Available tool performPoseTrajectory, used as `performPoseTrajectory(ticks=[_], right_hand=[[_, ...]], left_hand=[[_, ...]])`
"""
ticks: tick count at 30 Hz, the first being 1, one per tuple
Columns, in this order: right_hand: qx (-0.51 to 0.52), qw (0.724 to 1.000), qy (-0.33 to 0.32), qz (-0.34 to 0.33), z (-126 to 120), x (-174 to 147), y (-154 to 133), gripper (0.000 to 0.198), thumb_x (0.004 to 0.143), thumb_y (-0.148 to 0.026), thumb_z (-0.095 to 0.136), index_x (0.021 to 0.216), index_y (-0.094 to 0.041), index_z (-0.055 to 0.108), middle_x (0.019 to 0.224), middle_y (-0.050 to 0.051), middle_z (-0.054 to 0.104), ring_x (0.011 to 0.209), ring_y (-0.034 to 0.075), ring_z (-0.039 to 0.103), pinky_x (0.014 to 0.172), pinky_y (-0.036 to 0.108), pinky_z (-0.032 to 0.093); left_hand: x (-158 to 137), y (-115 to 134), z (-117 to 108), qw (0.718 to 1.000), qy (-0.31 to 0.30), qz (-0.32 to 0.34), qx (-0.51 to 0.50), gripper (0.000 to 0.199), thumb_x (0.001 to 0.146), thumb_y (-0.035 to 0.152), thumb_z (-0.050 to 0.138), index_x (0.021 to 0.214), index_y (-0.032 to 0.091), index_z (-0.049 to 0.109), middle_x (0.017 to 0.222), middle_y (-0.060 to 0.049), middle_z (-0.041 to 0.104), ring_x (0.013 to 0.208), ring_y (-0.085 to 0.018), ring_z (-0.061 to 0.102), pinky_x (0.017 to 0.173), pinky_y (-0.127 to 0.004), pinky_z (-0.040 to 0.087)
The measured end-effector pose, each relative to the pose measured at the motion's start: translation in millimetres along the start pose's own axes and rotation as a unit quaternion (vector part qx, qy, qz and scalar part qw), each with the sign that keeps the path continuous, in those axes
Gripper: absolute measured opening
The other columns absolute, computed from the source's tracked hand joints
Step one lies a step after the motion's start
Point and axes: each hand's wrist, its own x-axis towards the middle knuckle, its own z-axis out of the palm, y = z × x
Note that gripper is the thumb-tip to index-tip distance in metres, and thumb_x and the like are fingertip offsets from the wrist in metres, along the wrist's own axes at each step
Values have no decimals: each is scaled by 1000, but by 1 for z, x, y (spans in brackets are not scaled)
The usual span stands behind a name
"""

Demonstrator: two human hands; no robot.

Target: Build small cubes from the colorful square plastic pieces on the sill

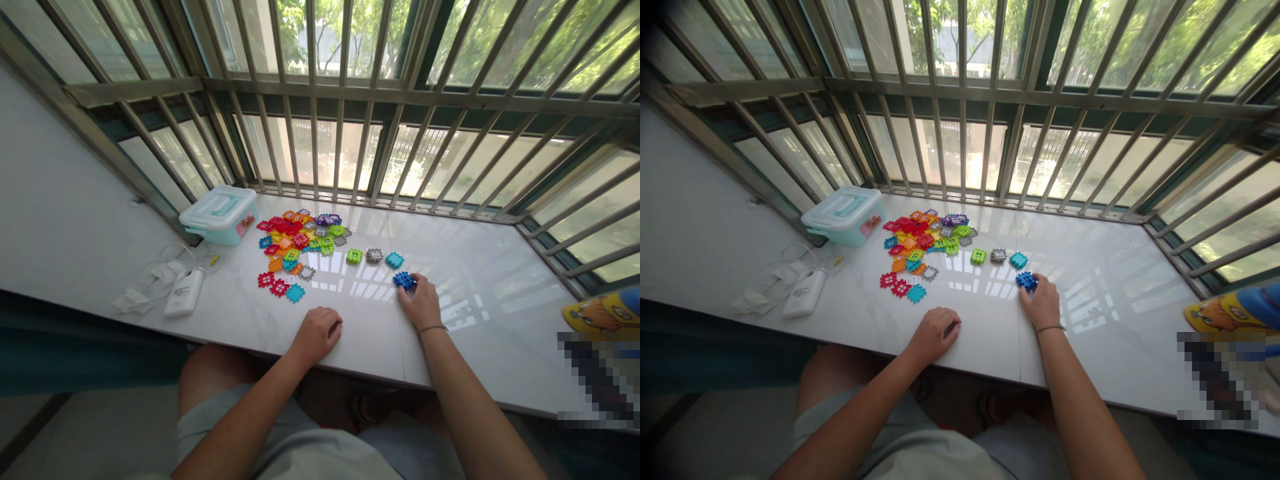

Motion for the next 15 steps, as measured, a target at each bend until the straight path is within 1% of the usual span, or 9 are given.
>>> performPoseTrajectory(ticks=[7, 15], right_hand=[[15, 1000, 9, 1, -1, 0, 0, 55, 92, -48, 65, 139, -21, 57, 127, 15, 72, 113, 35, 64, 101, 50, 53], [7, 1000, -5, -1, -2, 0, 0, 54, 92, -45, 64, 139, -20, 58, 129, 16, 72, 116, 35, 63, 102, 50, 52]], left_hand=[[0, 0, 0, 1000, -1, -1, -1, 10, 100, 18, 64, 103, 25, 68, 105, -6, 76, 104, -25, 69, 99, -43, 50], [0, 0, 0, 1000, 1, 2, 0, 10, 99, 16, 65, 102, 25, 68, 103, -5, 76, 102, -24, 68, 97, -42, 50]])
